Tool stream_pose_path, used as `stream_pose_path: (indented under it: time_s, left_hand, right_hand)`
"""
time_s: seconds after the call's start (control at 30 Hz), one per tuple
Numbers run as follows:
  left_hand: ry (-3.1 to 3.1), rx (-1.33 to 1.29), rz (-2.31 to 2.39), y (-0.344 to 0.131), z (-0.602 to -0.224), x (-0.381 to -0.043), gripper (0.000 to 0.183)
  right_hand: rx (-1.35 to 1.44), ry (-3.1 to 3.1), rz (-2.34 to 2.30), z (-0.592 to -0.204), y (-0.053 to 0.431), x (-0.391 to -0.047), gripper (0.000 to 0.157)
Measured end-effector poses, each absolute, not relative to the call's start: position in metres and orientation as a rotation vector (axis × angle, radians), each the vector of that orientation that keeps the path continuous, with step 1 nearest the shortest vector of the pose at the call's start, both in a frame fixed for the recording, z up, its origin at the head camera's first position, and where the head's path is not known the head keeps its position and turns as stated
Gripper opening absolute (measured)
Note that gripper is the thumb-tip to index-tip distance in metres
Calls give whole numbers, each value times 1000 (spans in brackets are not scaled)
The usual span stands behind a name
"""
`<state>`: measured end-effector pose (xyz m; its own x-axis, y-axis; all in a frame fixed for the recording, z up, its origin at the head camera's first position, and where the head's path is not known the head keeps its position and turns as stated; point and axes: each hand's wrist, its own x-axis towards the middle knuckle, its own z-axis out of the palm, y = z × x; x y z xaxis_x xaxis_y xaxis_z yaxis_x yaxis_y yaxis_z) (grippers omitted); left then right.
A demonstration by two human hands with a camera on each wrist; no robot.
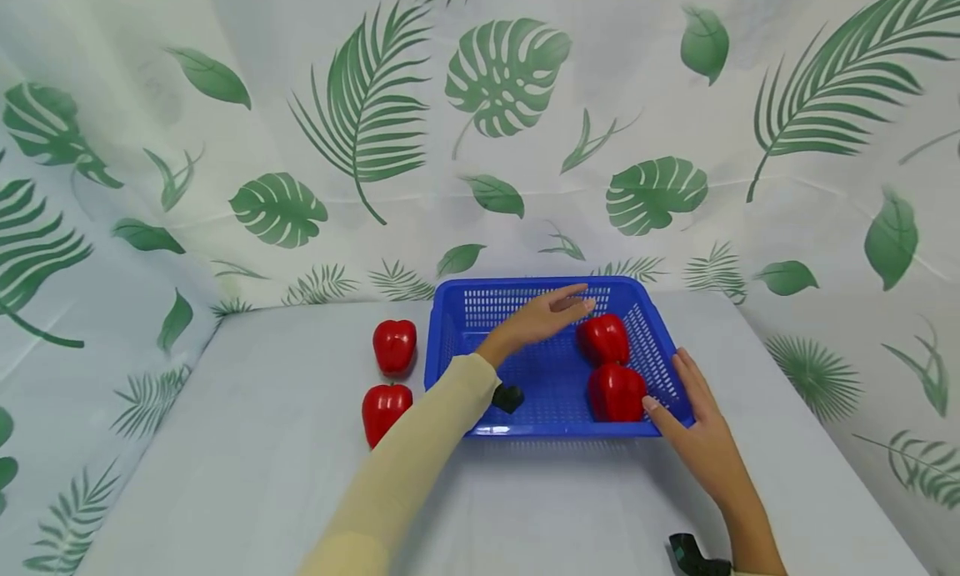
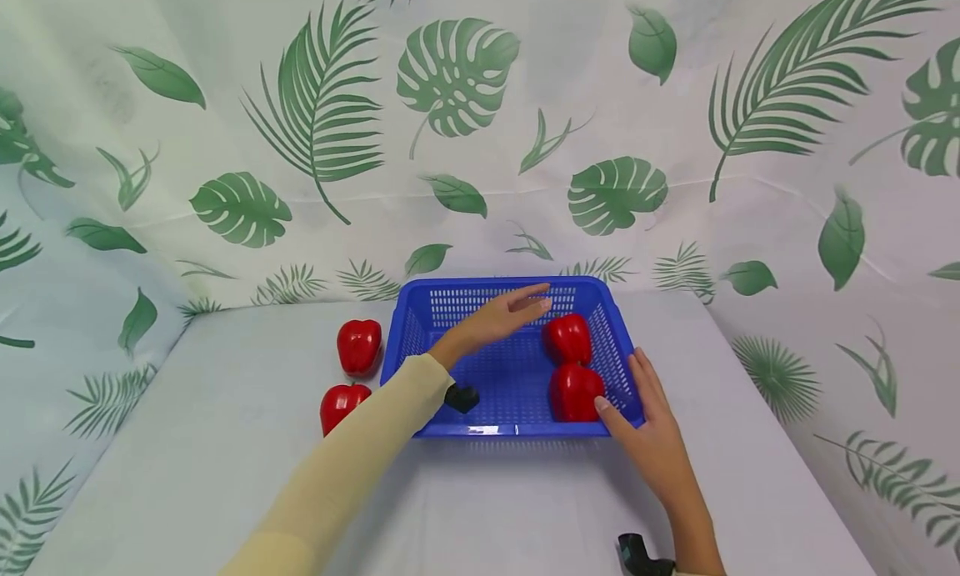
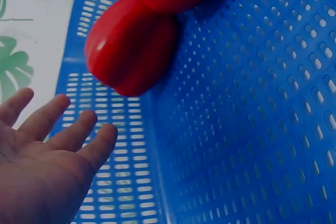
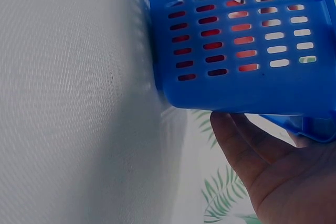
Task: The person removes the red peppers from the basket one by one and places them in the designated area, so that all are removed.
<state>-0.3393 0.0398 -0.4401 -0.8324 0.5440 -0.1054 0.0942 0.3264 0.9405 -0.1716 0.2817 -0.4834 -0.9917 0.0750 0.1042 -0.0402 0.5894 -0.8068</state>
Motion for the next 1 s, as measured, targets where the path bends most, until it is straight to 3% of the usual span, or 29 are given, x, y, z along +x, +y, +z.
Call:
stream_pose_path:
  time_s: [1.0]
  left_hand:
    - [2319, 650, 1299, 78, -471, -355, 63]
  right_hand:
    - [-56, -2702, 1366, -483, 283, -170, 92]
